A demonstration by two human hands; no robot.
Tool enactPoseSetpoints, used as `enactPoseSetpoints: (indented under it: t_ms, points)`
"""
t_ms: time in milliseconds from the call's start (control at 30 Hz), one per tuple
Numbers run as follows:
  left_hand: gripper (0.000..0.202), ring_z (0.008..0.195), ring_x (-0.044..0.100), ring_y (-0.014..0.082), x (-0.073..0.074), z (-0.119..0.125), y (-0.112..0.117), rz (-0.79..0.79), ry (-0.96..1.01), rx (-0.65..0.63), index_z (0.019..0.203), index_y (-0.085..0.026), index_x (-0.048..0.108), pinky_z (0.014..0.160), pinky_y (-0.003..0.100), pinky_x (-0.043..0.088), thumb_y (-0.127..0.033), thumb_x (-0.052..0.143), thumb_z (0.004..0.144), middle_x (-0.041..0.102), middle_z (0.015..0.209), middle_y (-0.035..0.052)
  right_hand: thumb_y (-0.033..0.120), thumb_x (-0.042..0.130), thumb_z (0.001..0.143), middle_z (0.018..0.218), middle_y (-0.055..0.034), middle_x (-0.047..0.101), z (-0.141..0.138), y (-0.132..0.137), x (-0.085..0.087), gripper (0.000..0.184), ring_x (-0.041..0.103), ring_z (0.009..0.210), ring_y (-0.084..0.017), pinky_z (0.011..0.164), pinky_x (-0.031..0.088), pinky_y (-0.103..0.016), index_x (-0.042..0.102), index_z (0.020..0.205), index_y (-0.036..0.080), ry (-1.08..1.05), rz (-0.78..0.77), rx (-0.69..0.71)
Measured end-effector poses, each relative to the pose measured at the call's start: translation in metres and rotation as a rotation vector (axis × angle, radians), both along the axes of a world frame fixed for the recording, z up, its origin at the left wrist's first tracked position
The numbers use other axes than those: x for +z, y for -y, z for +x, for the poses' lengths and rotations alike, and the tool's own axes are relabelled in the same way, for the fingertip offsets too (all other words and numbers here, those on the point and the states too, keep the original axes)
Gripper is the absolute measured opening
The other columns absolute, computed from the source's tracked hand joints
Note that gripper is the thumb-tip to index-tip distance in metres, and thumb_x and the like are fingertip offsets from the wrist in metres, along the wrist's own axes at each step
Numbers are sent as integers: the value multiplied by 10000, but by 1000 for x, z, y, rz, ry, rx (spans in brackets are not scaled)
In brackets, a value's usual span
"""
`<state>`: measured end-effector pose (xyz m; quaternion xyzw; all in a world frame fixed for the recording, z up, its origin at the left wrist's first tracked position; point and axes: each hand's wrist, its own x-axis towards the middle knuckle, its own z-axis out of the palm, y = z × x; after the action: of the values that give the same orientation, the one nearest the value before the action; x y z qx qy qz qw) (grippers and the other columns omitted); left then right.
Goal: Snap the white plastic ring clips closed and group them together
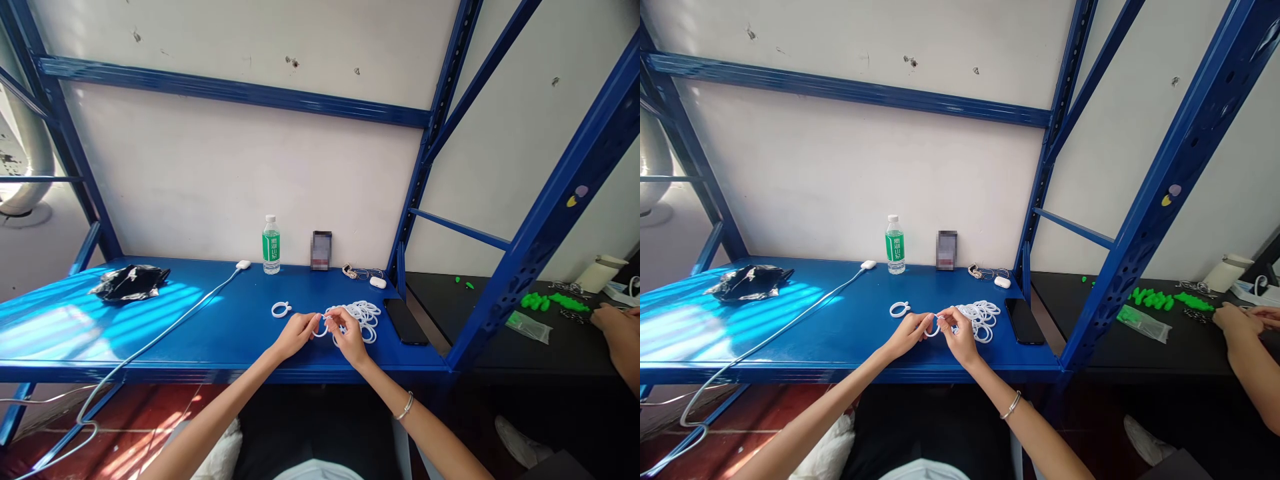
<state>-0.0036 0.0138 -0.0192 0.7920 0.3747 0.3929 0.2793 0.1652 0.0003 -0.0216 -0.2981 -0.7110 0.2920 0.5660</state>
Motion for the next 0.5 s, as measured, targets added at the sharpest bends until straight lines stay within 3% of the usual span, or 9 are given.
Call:
enactPoseSetpoints:
  t_ms: [500]
  points:
    - [551,513,516,125,-1,0,1,19,-54,-5,627,-148,527,552,222,390,-490,263,970,547,555,11,437,573,898,735,-21,602,1,-1,0,264,563,604,-136,594,468,-258,627,844,184,-7,-8,-22]
